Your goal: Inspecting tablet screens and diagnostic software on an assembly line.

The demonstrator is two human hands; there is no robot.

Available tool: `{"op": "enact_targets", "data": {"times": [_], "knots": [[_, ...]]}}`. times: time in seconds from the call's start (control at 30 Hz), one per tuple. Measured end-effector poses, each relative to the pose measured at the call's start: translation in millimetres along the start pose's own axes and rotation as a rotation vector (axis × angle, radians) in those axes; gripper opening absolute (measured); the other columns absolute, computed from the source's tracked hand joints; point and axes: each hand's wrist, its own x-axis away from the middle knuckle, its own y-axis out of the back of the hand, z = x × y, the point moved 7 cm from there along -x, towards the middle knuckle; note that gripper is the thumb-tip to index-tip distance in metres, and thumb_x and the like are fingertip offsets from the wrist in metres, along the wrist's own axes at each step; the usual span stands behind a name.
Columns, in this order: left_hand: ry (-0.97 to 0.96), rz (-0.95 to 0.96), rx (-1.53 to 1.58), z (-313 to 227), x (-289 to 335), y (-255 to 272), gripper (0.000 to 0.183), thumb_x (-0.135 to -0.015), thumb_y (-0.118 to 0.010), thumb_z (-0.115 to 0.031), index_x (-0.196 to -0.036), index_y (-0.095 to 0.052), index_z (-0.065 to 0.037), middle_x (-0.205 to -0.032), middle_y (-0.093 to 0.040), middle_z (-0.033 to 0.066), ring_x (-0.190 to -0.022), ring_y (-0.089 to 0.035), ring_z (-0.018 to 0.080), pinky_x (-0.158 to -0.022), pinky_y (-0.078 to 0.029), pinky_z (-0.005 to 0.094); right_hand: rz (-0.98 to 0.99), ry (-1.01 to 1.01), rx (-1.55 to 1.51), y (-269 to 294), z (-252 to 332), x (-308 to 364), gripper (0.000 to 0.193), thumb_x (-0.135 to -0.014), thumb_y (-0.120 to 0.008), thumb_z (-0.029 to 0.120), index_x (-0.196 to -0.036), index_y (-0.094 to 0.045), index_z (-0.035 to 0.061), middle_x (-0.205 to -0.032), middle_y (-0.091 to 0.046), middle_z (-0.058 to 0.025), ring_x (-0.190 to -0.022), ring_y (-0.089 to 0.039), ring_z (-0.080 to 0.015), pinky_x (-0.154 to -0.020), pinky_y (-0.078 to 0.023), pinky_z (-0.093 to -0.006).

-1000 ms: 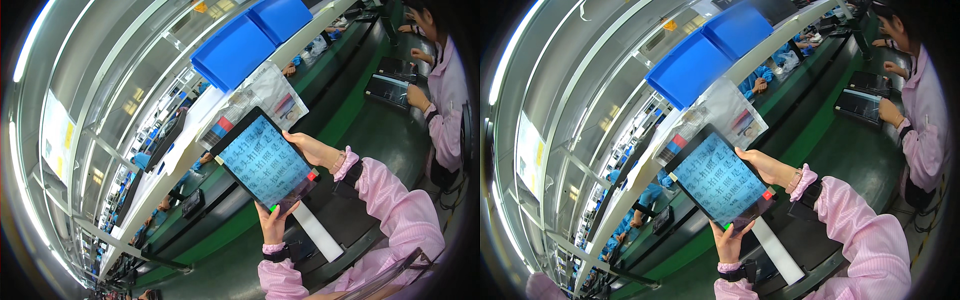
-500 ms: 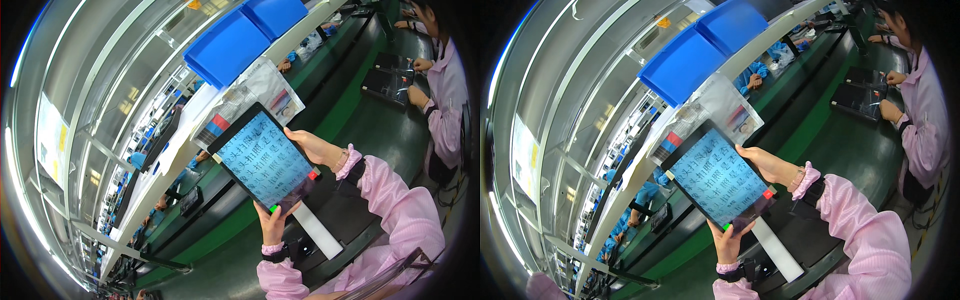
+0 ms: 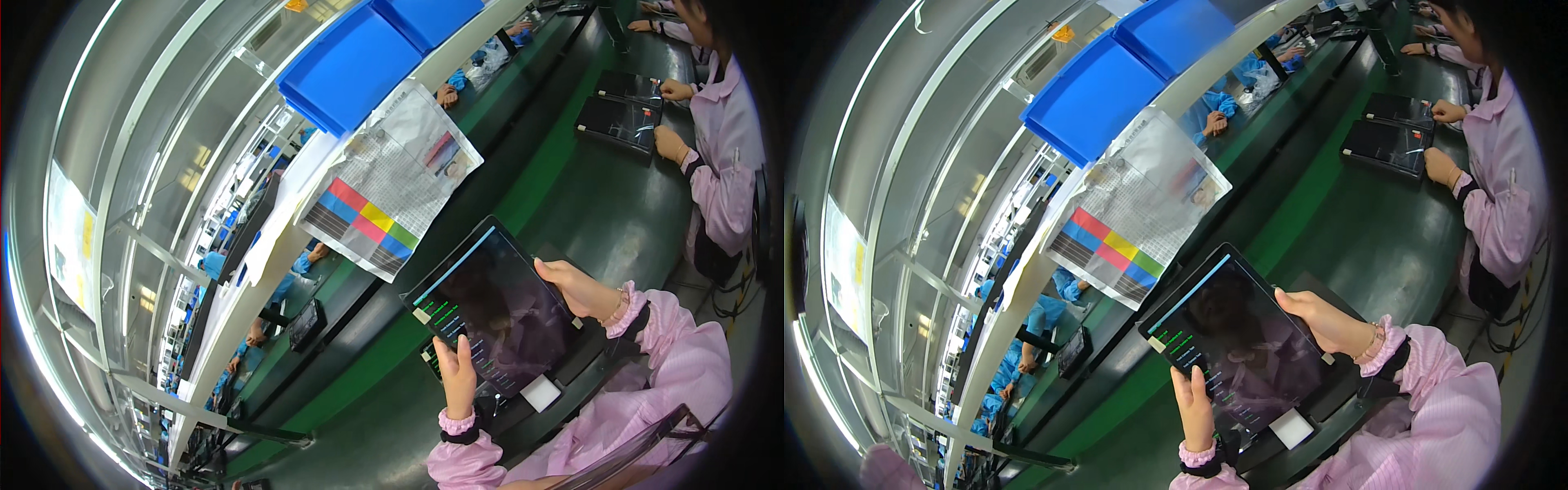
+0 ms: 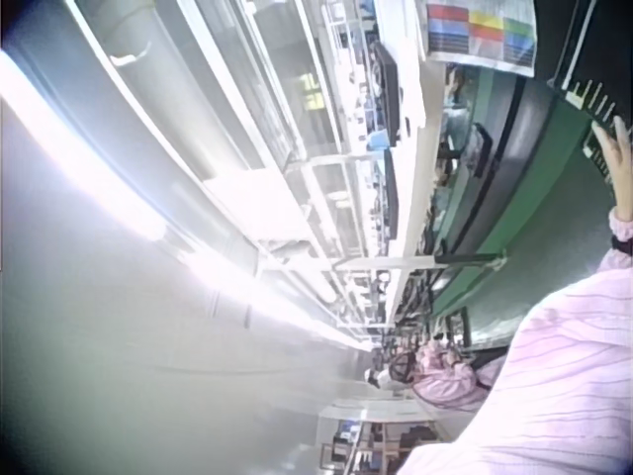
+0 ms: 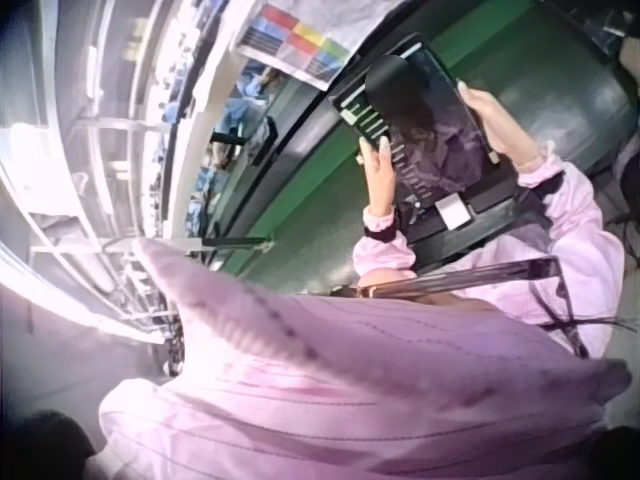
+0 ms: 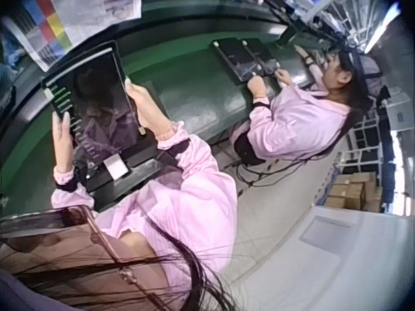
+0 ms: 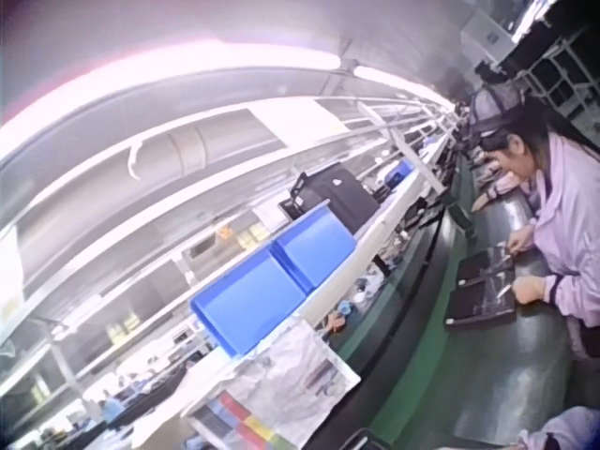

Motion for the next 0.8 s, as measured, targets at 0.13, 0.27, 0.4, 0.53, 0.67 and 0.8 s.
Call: {"op": "enact_targets", "data": {"times": [0.13,0.27,0.4,0.53,0.67,0.8], "knots": [[-0.026,-0.065,-0.023,-13.3,6.9,-0.7,0.036,-0.099,-0.042,-0.017,-0.13,-0.038,0.0,-0.115,-0.053,0.0065,-0.103,-0.048,0.0139,-0.093,-0.035,0.0273,-0.027,0.018,0.053,-13.3,5.4,14.0,0.04,-0.099,-0.041,0.034,-0.11,-0.056,-0.0015,-0.106,-0.061,-0.0057,-0.093,-0.059,-0.0107,-0.081,-0.05,-0.0274],[0.004,-0.114,-0.035,-16.0,14.3,2.8,0.034,-0.099,-0.041,-0.017,-0.129,-0.04,0.0,-0.112,-0.054,0.0077,-0.099,-0.051,0.0146,-0.09,-0.038,0.0265,-0.03,0.043,0.076,-8.1,-0.7,20.0,0.039,-0.099,-0.041,0.034,-0.109,-0.057,-0.0005,-0.106,-0.061,-0.0043,-0.094,-0.059,-0.0097,-0.082,-0.049,-0.026],[0.109,-0.082,-0.085,-1.5,35.5,11.8,0.038,-0.098,-0.041,-0.014,-0.132,-0.035,-0.001,-0.112,-0.053,0.0098,-0.1,-0.051,0.0183,-0.091,-0.038,0.0287,-0.017,0.01,0.027,-21.9,4.5,18.4,0.038,-0.099,-0.042,0.034,-0.107,-0.057,0.0001,-0.102,-0.061,-0.0021,-0.091,-0.058,-0.0078,-0.079,-0.049,-0.025],[0.076,0.105,-0.283,-7.0,66.0,9.4,0.048,-0.094,-0.047,-0.016,-0.135,-0.027,0.001,-0.104,-0.059,0.0156,-0.089,-0.059,0.0261,-0.081,-0.045,0.033,-0.032,0.092,0.087,-58.8,31.3,20.5,0.037,-0.099,-0.043,0.035,-0.103,-0.058,0.0011,-0.095,-0.059,0.0015,-0.085,-0.054,-0.0048,-0.075,-0.045,-0.0228],[0.256,0.198,-0.218,18.5,90.4,-3.5,0.046,-0.096,-0.046,-0.019,-0.133,-0.028,0.002,-0.074,-0.063,0.0105,-0.059,-0.06,0.0186,-0.061,-0.05,0.0299,0.013,0.15,0.122,-49.8,38.5,21.5,0.035,-0.098,-0.045,0.035,-0.091,-0.059,0.0039,-0.083,-0.051,0.0071,-0.08,-0.045,-0.0002,-0.073,-0.04,-0.0224],[0.292,0.099,-0.134,27.2,108.0,8.9,0.039,-0.098,-0.044,-0.023,-0.126,-0.034,0.003,-0.069,-0.058,0.0076,-0.053,-0.054,0.0105,-0.052,-0.046,0.0251,0.02,0.16,0.157,-68.6,43.7,21.7,0.036,-0.099,-0.044,0.034,-0.081,-0.055,0.0047,-0.078,-0.045,0.0095,-0.076,-0.037,0.0005,-0.072,-0.036,-0.0216]]}}
